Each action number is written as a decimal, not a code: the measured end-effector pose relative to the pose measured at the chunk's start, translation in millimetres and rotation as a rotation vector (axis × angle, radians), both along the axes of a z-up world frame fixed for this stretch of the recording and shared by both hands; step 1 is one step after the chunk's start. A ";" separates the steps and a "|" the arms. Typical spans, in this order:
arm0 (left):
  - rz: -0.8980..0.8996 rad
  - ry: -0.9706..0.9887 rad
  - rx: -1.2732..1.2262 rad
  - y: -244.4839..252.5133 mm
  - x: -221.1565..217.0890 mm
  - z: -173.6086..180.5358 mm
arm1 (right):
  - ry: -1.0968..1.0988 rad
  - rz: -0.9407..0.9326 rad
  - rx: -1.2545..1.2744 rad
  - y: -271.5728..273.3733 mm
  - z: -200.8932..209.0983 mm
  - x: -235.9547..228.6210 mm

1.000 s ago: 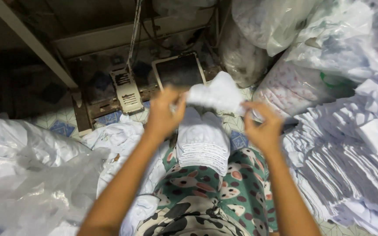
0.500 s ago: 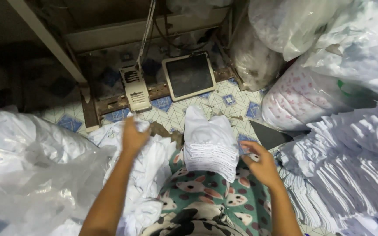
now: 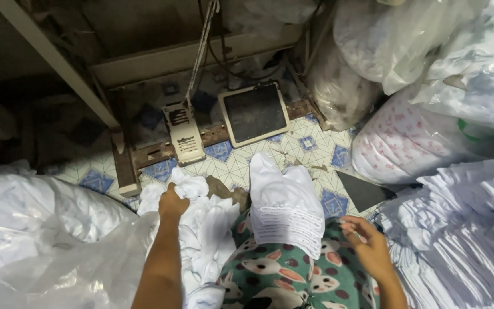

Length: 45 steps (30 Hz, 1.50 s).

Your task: Rapidly folding white fabric garments and organizing them into a neat stack on the floor.

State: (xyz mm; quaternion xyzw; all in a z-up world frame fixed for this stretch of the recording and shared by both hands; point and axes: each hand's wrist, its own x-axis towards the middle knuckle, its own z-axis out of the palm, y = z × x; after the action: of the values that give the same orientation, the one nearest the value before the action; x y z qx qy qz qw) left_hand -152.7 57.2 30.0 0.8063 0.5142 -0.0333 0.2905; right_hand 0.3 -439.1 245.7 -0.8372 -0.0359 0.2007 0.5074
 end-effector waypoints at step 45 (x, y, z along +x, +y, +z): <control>-1.088 -1.202 -0.653 -233.1 -40.9 442.9 | -0.688 0.389 0.283 24.4 248.1 -109.5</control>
State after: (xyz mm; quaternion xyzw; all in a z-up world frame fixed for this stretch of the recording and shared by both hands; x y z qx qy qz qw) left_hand -193.6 -175.8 472.8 0.6974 -0.2175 0.1178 0.6727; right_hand -109.2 -414.7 493.8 -0.7552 -0.3879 -0.0056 0.5284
